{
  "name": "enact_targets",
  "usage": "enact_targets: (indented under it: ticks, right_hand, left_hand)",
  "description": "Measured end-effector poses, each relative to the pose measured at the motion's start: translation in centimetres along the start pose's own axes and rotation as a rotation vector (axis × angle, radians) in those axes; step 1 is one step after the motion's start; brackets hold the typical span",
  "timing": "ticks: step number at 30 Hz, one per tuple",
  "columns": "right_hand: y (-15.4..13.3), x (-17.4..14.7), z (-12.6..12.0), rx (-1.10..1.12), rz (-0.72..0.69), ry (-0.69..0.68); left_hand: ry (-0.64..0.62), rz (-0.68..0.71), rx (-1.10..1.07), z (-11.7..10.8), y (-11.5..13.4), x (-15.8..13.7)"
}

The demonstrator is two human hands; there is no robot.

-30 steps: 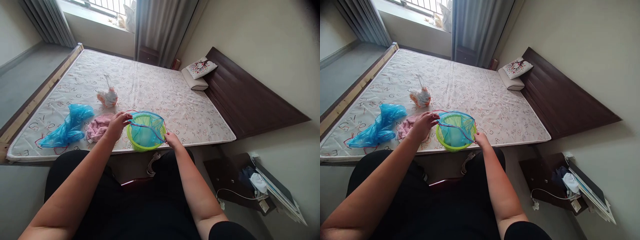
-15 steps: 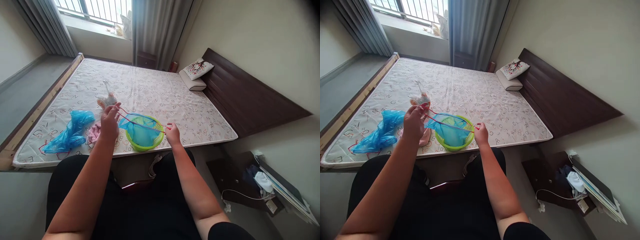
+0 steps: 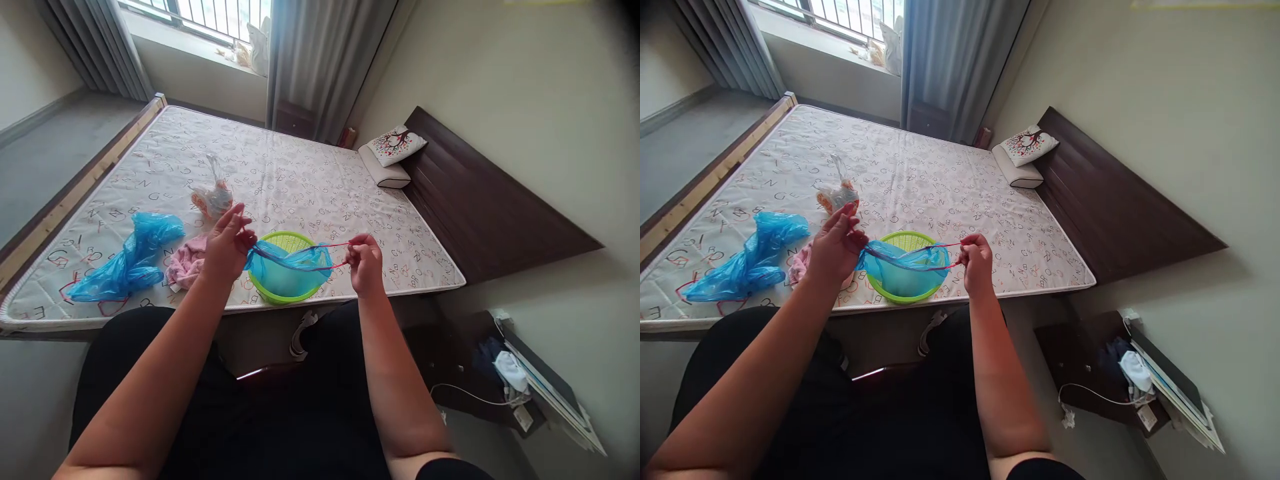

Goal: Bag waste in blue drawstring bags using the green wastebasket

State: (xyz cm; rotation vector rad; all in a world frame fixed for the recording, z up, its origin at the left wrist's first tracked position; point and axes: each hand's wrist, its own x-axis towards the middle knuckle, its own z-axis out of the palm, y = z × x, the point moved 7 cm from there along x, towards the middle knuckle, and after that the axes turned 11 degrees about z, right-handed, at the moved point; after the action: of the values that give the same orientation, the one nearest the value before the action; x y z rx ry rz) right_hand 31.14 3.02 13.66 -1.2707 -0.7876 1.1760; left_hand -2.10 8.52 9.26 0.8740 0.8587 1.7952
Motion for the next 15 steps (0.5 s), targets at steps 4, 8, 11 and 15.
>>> enact_targets:
  ticks: [4,8,11,15]
  right_hand:
    - [-2.8,-2.6,4.7,-0.551,-0.192,-0.076]
    - [-2.4,-3.0,8.7,-0.793,-0.191,-0.253]
    - [-0.4,-2.2,9.8,-0.765,-0.068,-0.404]
    - [2.0,-1.4,9.6,-0.697,0.059,-0.467]
  left_hand:
    - [-0.241,-0.113,0.019,3.7,-0.5,-3.0]
    - [-0.588,-0.154,0.123,6.6,-1.1,-5.6]
    - [-0.725,-0.152,0.148,7.5,-1.7,-6.5]
    - [-0.811,-0.164,0.158,7.9,-2.7,-7.4]
